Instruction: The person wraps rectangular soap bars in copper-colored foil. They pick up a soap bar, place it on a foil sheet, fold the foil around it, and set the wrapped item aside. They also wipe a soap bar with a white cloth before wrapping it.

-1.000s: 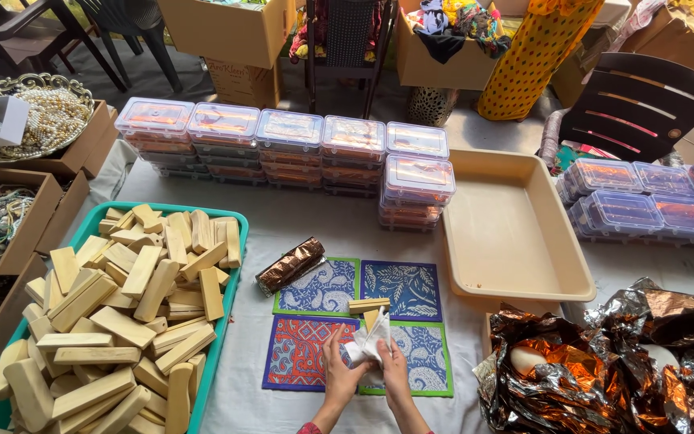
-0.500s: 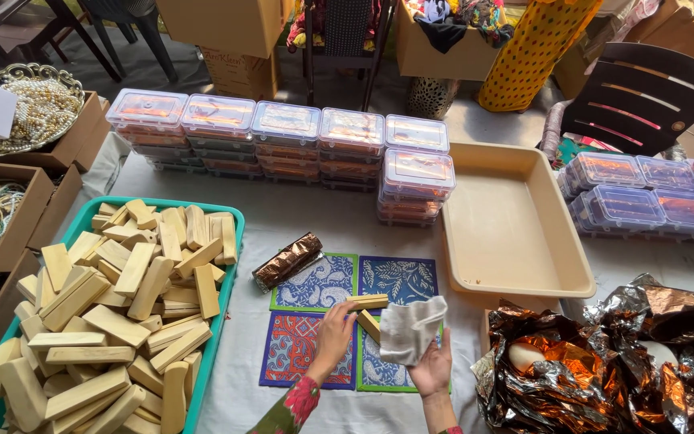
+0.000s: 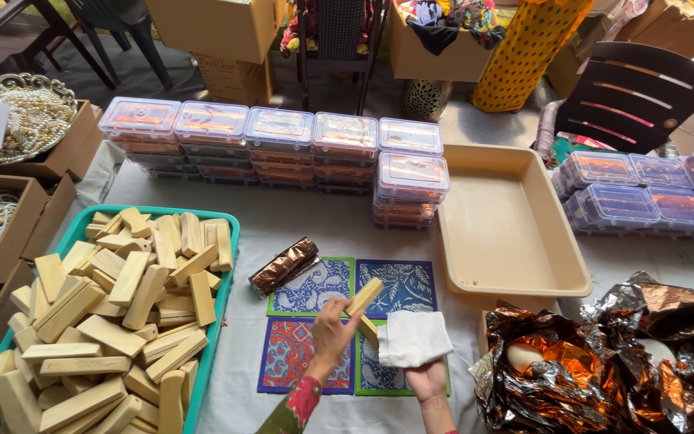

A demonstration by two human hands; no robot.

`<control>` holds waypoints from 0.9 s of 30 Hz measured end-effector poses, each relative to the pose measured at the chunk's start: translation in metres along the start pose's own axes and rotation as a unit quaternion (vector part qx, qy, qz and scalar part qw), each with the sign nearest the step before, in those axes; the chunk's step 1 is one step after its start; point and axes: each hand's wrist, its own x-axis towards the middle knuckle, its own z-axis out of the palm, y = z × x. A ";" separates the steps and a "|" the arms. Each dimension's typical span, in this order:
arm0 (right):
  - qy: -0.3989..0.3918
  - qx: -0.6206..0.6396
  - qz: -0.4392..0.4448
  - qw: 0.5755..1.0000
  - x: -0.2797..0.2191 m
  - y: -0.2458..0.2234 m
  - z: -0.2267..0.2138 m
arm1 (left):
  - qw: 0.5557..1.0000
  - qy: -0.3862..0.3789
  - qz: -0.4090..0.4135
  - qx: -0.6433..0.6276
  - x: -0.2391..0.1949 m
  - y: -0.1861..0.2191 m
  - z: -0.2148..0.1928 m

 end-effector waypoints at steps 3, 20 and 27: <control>0.006 -0.068 0.020 0.997 0.028 0.018 -0.041 | 0.989 0.003 0.145 -0.022 -0.033 0.042 -0.022; -0.028 -0.264 0.033 0.963 0.007 0.052 -0.001 | 0.964 0.025 0.264 -0.028 -0.093 0.041 -0.027; -0.053 -0.358 0.033 0.932 0.014 0.071 -0.032 | 0.988 0.037 0.115 -0.099 -0.072 0.035 -0.034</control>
